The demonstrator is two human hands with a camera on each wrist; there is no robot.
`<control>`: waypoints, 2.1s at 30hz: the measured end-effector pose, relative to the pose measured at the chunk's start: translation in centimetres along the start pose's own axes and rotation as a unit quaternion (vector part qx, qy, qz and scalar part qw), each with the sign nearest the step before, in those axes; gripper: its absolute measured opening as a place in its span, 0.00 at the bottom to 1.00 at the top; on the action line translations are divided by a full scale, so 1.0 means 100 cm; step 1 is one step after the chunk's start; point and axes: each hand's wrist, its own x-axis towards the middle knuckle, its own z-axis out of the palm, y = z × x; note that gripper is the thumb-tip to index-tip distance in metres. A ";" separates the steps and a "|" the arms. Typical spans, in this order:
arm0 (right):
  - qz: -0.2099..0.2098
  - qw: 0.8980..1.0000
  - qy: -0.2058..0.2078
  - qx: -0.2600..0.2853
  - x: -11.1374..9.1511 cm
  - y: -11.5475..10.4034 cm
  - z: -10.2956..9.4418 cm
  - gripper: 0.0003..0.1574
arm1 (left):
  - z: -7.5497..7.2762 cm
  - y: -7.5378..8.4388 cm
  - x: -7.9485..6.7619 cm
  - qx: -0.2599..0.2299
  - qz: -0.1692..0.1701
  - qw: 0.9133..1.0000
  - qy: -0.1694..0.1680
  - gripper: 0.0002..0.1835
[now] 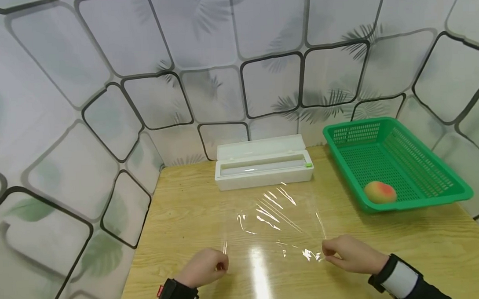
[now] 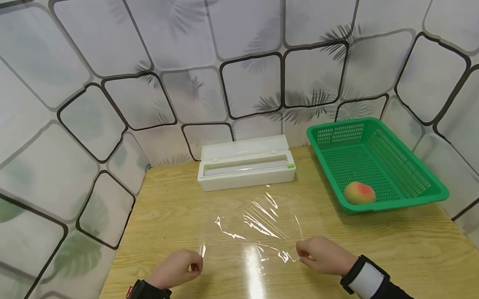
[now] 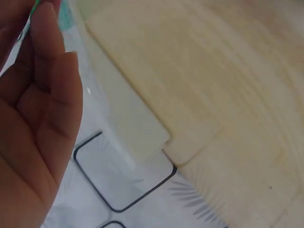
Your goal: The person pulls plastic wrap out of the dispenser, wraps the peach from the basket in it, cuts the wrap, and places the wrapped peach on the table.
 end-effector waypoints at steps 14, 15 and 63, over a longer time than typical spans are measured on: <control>-0.035 0.996 -0.031 -0.074 -0.004 0.014 0.035 0.19 | 0.040 -0.020 0.005 0.056 -0.003 0.997 -0.051 0.10; -0.028 0.996 -0.042 -0.072 -0.004 0.014 0.036 0.19 | 0.041 -0.021 0.005 0.057 -0.004 0.997 -0.047 0.11; 0.151 0.971 -0.178 0.058 -0.004 0.026 0.026 0.15 | 0.056 -0.032 0.007 0.020 -0.044 0.998 -0.036 0.14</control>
